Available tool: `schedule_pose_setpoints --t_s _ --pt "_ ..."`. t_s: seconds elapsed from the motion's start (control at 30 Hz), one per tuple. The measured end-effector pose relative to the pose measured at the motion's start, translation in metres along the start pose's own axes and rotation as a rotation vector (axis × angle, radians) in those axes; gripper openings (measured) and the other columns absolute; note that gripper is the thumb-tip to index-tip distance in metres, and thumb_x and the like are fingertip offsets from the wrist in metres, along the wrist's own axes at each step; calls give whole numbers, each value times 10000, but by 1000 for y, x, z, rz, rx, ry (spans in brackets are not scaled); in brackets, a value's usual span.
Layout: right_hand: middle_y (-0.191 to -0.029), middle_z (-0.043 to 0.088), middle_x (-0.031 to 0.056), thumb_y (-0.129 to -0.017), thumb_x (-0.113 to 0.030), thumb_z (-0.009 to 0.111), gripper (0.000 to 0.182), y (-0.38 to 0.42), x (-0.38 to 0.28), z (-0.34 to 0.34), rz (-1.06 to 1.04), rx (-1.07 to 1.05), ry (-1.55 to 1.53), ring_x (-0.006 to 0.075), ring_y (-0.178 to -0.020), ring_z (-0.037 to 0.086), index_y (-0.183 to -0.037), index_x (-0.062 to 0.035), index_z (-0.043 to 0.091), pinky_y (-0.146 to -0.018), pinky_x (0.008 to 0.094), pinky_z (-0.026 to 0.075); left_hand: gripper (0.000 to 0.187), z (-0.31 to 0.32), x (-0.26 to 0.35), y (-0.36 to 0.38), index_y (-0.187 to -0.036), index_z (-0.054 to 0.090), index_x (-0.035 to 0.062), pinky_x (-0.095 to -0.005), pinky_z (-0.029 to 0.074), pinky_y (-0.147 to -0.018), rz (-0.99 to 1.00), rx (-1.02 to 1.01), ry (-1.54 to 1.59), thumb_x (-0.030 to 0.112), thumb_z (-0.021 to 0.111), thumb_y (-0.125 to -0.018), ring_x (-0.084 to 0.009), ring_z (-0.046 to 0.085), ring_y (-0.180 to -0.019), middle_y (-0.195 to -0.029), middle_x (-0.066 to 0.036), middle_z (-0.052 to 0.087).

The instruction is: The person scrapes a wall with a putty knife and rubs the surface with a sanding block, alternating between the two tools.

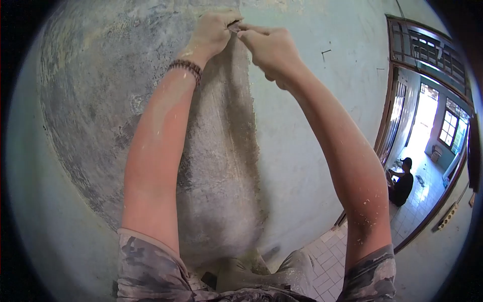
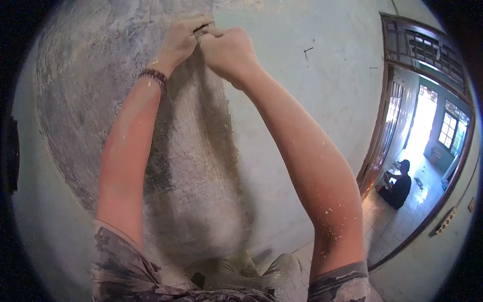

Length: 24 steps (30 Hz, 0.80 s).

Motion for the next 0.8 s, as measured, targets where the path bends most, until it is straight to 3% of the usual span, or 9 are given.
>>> schedule_pose_setpoints --t_s 0.07,0.17,0.23,0.33,0.43,0.53,0.67,0.73,0.8 --pt "-647 619 93 -841 -195 512 348 0 -4 -9 79 -61 0 133 -568 546 -1053 -40 742 -524 318 477 192 -2 0 -2 -981 695 32 -393 507 -783 18 77 16 68 577 -835 -337 646 -882 -954 -147 690" --pt "-664 647 117 -846 -192 514 360 8 3 -6 117 -125 44 151 -614 581 -1092 -39 728 -597 329 507 191 -3 8 9 -973 689 37 -402 503 -782 -53 -77 -3 55 572 -822 -338 644 -891 -956 -149 686" --pt "-669 655 130 -854 -196 514 359 8 15 7 -74 -47 20 156 -640 599 -1100 -39 723 -643 335 514 186 -3 10 22 -961 690 51 -400 496 -777 218 169 -62 40 569 -820 -341 640 -896 -961 -149 682" --pt "-694 667 152 -855 -196 519 365 -4 11 13 -61 -69 67 164 -671 617 -1122 -41 713 -689 333 512 206 -10 -1 7 -966 699 64 -401 495 -777 47 30 17 25 573 -809 -347 640 -894 -972 -145 683" --pt "-692 658 149 -853 -199 530 357 8 7 2 -7 -53 5 159 -657 602 -1114 -38 714 -670 328 504 209 -9 5 13 -960 696 59 -394 491 -782 -59 -64 73 14 563 -805 -343 632 -905 -980 -144 677" --pt "-684 651 140 -857 -204 531 359 12 18 8 -6 -79 -2 154 -644 584 -1125 -49 712 -650 323 497 205 -9 16 23 -958 691 55 -395 494 -766 164 110 9 28 552 -809 -340 635 -881 -956 -148 678" --pt "-683 648 131 -861 -203 532 355 -4 9 1 51 -74 -96 151 -616 566 -1118 -34 710 -610 315 491 213 -15 5 0 -969 691 40 -389 500 -771 64 37 -34 35 555 -806 -339 639 -874 -931 -160 676" --pt "-669 632 104 -861 -204 531 363 4 5 -4 117 -116 -8 138 -591 551 -1128 -35 711 -565 305 476 273 -13 8 6 -1115 683 47 -351 505 -926 -149 -192 -28 42 604 -853 -327 645 -1058 -1119 -158 688" --pt "-654 614 83 -863 -210 530 362 10 14 3 5 -65 44 131 -562 534 -1126 -45 717 -524 303 458 272 -4 9 16 -1114 683 42 -342 504 -930 -41 -114 -8 39 605 -854 -313 651 -1062 -1113 -153 693"
Point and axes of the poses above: each hand's wrist, its own y-axis away from the middle knuckle, its own z-axis out of the palm, x = y × z, the point moved 4 cm from there along -y, towards the middle knuckle
